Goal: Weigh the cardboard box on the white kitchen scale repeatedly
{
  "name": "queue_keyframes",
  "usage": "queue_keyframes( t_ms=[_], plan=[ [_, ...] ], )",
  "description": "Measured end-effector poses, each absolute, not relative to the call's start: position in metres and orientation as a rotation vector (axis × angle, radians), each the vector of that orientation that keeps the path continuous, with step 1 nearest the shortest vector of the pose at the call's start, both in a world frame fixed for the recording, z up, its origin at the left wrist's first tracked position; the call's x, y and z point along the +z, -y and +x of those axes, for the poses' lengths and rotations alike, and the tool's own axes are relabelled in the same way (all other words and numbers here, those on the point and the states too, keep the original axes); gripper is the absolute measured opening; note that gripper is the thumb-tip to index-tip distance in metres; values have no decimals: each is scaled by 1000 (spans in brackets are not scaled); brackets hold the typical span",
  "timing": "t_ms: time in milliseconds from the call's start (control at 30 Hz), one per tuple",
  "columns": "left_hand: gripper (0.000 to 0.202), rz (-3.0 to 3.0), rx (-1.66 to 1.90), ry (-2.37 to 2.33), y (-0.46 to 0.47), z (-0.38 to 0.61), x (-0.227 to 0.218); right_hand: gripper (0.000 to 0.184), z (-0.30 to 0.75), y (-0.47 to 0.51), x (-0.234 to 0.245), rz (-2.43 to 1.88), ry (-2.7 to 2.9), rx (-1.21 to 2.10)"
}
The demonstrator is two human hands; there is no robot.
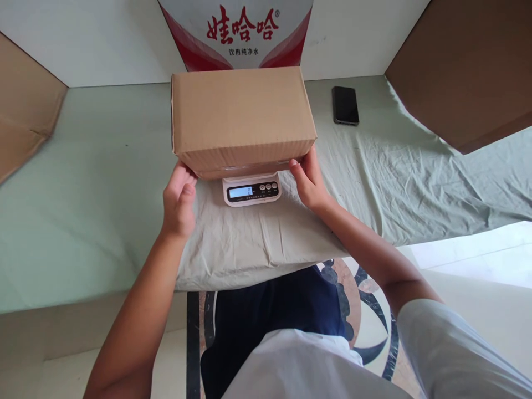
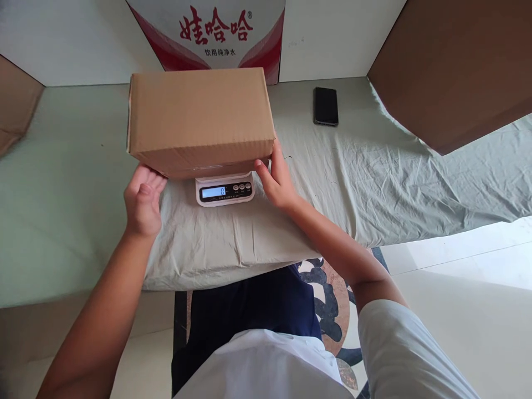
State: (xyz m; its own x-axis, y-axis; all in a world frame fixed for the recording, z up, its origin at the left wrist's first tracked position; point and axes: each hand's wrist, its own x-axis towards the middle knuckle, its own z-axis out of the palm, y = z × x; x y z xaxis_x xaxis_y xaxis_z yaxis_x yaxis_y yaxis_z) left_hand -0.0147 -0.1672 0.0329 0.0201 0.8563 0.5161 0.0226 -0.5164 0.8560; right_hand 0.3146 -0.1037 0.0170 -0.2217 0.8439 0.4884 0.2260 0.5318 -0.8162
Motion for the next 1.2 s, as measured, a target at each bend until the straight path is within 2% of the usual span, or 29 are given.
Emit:
queue_keyframes(
  t_ms=[633,1200],
  plan=[
    [91,1522,1569,-1014,169,-15,33,107,310,101,25,-962,1708,866],
    [88,1522,1574,-1019,170,-17,33,104,313,98,20,-973,1693,838]
  ],
)
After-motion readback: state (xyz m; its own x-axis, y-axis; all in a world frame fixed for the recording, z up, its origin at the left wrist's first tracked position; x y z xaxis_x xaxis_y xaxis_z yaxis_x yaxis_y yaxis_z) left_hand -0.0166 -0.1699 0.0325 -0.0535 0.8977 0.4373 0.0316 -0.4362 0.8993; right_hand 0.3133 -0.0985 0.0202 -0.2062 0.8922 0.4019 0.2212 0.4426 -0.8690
